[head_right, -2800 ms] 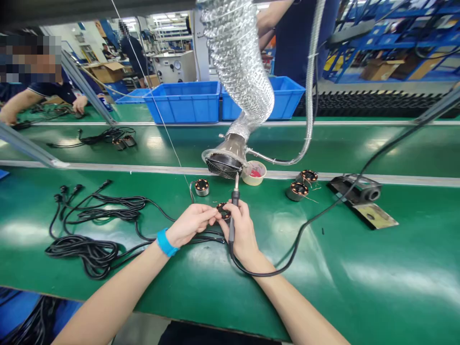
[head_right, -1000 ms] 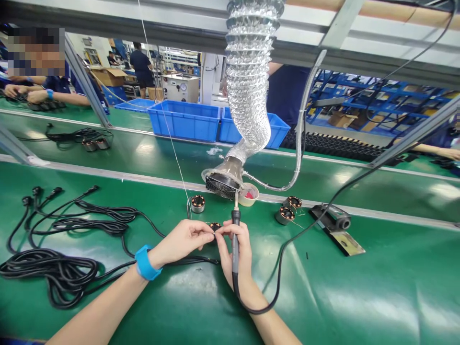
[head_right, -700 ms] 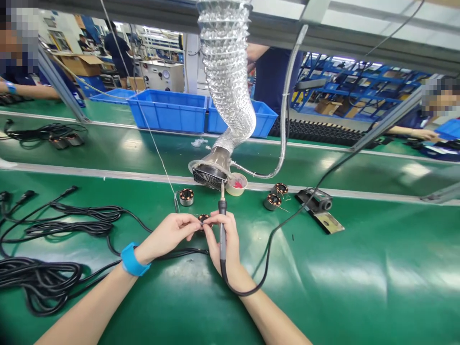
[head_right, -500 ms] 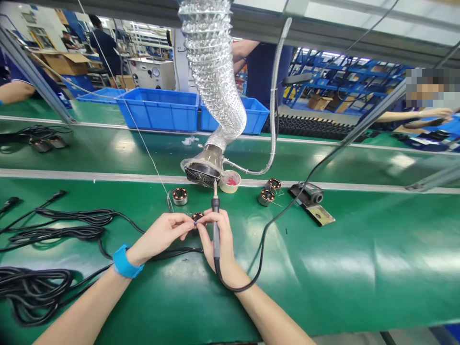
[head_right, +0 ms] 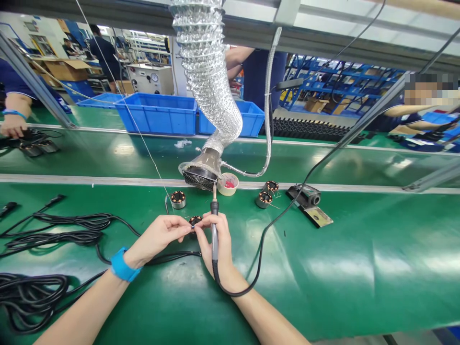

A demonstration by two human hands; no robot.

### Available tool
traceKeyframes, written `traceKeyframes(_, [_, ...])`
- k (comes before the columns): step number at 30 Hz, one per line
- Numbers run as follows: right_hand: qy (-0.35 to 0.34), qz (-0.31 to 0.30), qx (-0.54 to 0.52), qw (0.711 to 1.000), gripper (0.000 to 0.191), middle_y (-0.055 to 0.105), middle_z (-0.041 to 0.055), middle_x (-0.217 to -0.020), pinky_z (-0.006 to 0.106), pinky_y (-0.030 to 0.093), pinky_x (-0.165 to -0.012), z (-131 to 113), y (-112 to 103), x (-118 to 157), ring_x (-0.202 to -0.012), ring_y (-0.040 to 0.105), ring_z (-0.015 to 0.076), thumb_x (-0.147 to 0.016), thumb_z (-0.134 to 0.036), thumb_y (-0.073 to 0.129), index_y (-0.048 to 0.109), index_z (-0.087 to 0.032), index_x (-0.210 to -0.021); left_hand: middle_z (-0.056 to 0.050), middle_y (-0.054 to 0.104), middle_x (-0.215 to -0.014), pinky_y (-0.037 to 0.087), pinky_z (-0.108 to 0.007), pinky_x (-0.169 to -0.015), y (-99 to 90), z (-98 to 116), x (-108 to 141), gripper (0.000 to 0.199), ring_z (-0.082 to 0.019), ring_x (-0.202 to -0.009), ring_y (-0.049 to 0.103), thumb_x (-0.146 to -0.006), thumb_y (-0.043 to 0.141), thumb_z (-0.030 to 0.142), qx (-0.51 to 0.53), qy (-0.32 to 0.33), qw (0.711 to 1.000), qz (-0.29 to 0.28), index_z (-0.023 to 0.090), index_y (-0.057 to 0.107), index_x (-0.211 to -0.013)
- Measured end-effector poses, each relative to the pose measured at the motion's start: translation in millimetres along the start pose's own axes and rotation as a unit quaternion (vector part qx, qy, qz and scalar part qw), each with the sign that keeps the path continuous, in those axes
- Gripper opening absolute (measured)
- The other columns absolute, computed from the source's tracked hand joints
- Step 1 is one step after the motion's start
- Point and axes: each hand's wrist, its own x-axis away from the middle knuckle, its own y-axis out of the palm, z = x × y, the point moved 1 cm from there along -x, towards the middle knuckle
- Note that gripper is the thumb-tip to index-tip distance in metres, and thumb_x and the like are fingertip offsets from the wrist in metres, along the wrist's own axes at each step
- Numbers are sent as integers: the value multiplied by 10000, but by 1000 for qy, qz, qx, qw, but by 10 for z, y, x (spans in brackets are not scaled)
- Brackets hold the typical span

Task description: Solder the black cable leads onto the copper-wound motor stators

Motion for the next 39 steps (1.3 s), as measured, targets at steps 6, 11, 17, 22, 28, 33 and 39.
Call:
traceKeyframes(6, [19,5,-24,1000,174,572,27,-974,378,528,-914,34,20,4,-992,645,184,-885,-207,643,526,-249,-1006,-35,667,-739,426,-238,-622,23,-28,-4,273,-117,-639,528,-788,726,380,30,4,999,38,110,708,-825])
traceKeyframes(11, [14,5,-25,1000,170,589,28,-955,395,510,-935,19,16,2,-1031,622,196,-882,-201,646,528,-252,-992,-62,715,-848,458,-253,-706,1,7,12,283,-140,-728,590,-765,755,359,44,-12,999,10,114,728,-903])
traceKeyframes(17, [1,-6,-34,999,165,586,30,-960,416,490,-953,-1,10,6,-1047,600,202,-888,-177,637,536,-262,-987,9,586,-624,319,-218,-536,-54,66,35,290,-87,-561,437,-833,676,390,11,-33,999,-32,110,744,-857])
traceKeyframes(22, [2,2,-35,999,195,564,38,-1019,423,488,-960,-11,-1,11,-1066,601,207,-873,-167,654,538,-262,-999,-14,639,-713,365,-214,-594,-49,12,11,257,-101,-637,501,-778,742,352,46,-31,998,-30,105,733,-849])
traceKeyframes(28, [10,13,-37,999,217,529,31,-1039,382,521,-870,-25,-5,-6,-874,644,160,-851,-168,671,517,-246,-982,-33,686,-799,426,-237,-702,7,-100,-1,217,-125,-725,569,-767,758,306,56,-14,998,-22,114,711,-858])
traceKeyframes(33, [25,12,-40,999,216,554,25,-992,372,523,-846,-9,12,-9,-881,642,170,-845,-193,690,522,-244,-970,4,626,-703,371,-216,-607,19,-79,13,202,-100,-639,508,-783,741,303,23,2,1000,-18,112,701,-838])
traceKeyframes(39, [31,0,-48,998,232,569,30,-1040,360,518,-835,0,5,-3,-880,640,162,-852,-202,692,531,-255,-1012,-36,680,-779,422,-250,-671,5,-43,10,229,-139,-697,560,-821,694,339,-7,16,1000,-19,115,724,-856])
